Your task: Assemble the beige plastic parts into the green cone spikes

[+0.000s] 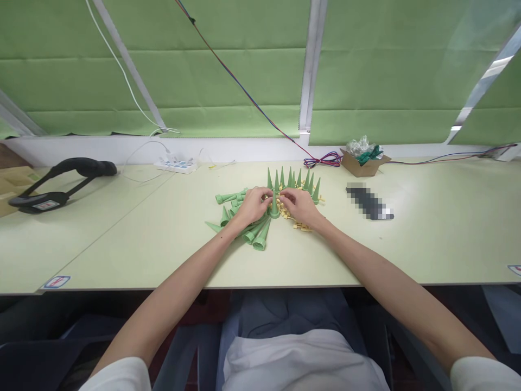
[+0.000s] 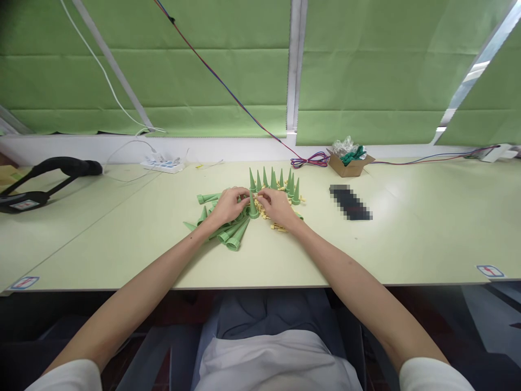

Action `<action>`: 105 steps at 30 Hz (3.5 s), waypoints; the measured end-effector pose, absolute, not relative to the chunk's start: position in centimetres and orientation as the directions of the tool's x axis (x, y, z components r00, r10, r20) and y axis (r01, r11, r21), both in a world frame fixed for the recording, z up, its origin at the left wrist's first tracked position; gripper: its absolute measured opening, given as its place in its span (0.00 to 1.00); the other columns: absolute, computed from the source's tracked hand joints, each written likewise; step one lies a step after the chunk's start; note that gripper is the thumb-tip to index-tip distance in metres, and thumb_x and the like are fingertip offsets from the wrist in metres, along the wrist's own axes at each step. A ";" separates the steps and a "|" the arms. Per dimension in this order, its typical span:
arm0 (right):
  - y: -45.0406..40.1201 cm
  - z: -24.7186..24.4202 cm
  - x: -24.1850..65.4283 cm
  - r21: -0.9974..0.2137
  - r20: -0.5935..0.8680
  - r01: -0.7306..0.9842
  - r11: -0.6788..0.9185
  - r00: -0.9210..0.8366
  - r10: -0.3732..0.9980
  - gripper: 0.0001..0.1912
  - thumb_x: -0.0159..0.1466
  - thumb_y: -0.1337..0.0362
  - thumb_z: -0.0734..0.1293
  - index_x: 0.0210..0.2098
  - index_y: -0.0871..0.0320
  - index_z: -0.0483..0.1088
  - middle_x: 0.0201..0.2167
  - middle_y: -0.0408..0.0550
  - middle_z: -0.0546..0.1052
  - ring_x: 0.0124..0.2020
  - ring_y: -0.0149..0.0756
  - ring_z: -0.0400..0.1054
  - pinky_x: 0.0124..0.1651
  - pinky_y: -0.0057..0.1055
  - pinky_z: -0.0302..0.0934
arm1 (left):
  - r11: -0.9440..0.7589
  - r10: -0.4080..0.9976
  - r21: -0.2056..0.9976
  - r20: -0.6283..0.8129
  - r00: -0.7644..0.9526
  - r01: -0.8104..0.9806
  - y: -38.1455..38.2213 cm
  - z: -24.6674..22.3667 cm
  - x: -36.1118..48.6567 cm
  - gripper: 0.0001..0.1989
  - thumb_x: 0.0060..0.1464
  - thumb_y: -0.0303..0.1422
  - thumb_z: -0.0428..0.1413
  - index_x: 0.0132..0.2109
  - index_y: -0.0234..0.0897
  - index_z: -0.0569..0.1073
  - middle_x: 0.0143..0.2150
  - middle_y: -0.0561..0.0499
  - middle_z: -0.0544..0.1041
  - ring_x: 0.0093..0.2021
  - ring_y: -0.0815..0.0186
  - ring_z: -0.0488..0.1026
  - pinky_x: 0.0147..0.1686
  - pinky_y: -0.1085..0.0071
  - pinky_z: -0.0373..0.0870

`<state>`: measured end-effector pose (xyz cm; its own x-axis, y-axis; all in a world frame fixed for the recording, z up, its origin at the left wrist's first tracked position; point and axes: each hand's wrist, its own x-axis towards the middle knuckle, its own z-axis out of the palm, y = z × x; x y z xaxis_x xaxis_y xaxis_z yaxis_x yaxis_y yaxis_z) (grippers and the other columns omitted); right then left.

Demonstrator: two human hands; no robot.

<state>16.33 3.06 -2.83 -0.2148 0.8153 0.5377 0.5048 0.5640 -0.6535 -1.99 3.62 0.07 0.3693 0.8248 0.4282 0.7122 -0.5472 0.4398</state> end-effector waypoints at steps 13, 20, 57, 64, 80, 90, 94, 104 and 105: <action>3.0 -2.6 16.3 -0.648 0.572 0.533 0.544 -0.132 0.810 0.12 0.66 0.61 0.63 0.29 0.58 0.72 0.23 0.44 0.74 0.25 0.32 0.64 0.33 0.30 0.58 | -0.542 0.826 0.454 0.444 0.348 0.707 3.7 0.0 -1.9 0.10 0.58 0.31 0.52 0.35 0.35 0.78 0.34 0.48 0.80 0.35 0.62 0.72 0.41 0.67 0.66; 3.0 -2.7 16.3 -0.655 0.587 0.527 0.542 -0.097 0.804 0.11 0.65 0.62 0.63 0.28 0.57 0.71 0.23 0.45 0.75 0.26 0.34 0.66 0.34 0.31 0.59 | -0.465 0.869 0.616 0.454 0.195 0.636 3.1 0.3 -1.8 0.28 0.67 0.46 0.42 0.30 0.35 0.76 0.30 0.49 0.79 0.31 0.64 0.72 0.40 0.69 0.65; 1.2 -1.3 15.7 -0.648 0.610 0.455 0.610 -0.170 0.774 0.12 0.66 0.59 0.63 0.28 0.57 0.71 0.23 0.44 0.74 0.24 0.32 0.64 0.32 0.30 0.59 | -0.319 0.947 0.864 0.307 0.094 0.389 3.8 -0.3 -1.5 0.21 0.61 0.50 0.51 0.29 0.38 0.65 0.20 0.54 0.70 0.16 0.71 0.60 0.19 0.72 0.56; 1.3 -1.5 15.8 -0.631 0.614 0.438 0.640 -0.222 0.758 0.13 0.67 0.59 0.63 0.29 0.57 0.72 0.24 0.44 0.74 0.24 0.31 0.63 0.32 0.29 0.57 | -0.375 0.925 0.831 0.364 0.109 0.411 3.8 -0.3 -1.2 0.21 0.60 0.51 0.51 0.29 0.39 0.66 0.18 0.56 0.64 0.20 0.69 0.63 0.21 0.72 0.57; 1.6 -1.9 15.8 -0.636 0.619 0.413 0.652 -0.231 0.751 0.12 0.67 0.60 0.64 0.30 0.58 0.73 0.23 0.44 0.74 0.23 0.30 0.62 0.30 0.29 0.56 | -0.405 0.913 0.875 0.374 0.162 0.266 3.5 -0.3 -1.1 0.22 0.57 0.52 0.55 0.28 0.38 0.65 0.18 0.58 0.61 0.17 0.73 0.53 0.18 0.73 0.48; 1.8 -2.0 15.8 -0.643 0.597 0.442 0.625 -0.221 0.771 0.13 0.67 0.60 0.64 0.30 0.59 0.73 0.22 0.43 0.73 0.23 0.30 0.61 0.31 0.29 0.55 | -0.465 0.885 0.833 0.438 0.156 0.299 3.3 -0.3 -1.0 0.22 0.57 0.51 0.56 0.28 0.37 0.67 0.24 0.53 0.70 0.22 0.72 0.59 0.22 0.73 0.55; 1.8 -2.0 15.8 -0.642 0.588 0.462 0.612 -0.216 0.780 0.13 0.67 0.60 0.64 0.29 0.59 0.73 0.22 0.43 0.73 0.23 0.29 0.61 0.31 0.29 0.54 | -0.468 0.884 0.829 0.435 0.172 0.307 3.0 -0.1 -0.9 0.21 0.57 0.51 0.56 0.30 0.37 0.69 0.23 0.54 0.69 0.25 0.69 0.64 0.23 0.73 0.58; 2.0 -2.1 15.8 -0.623 0.582 0.504 0.598 -0.213 0.785 0.19 0.68 0.58 0.62 0.23 0.58 0.66 0.18 0.40 0.63 0.22 0.29 0.54 0.30 0.30 0.49 | -0.493 0.870 0.816 0.462 0.173 0.301 3.1 -0.3 -0.9 0.21 0.57 0.50 0.56 0.29 0.37 0.67 0.25 0.54 0.70 0.27 0.69 0.66 0.26 0.73 0.59; 2.0 -2.2 15.8 -0.620 0.582 0.507 0.599 -0.215 0.784 0.19 0.68 0.57 0.61 0.22 0.58 0.65 0.18 0.40 0.62 0.22 0.29 0.53 0.30 0.30 0.49 | -0.494 0.870 0.814 0.463 0.172 0.307 3.1 -0.3 -0.9 0.21 0.57 0.50 0.56 0.29 0.37 0.67 0.25 0.54 0.70 0.27 0.69 0.66 0.26 0.73 0.59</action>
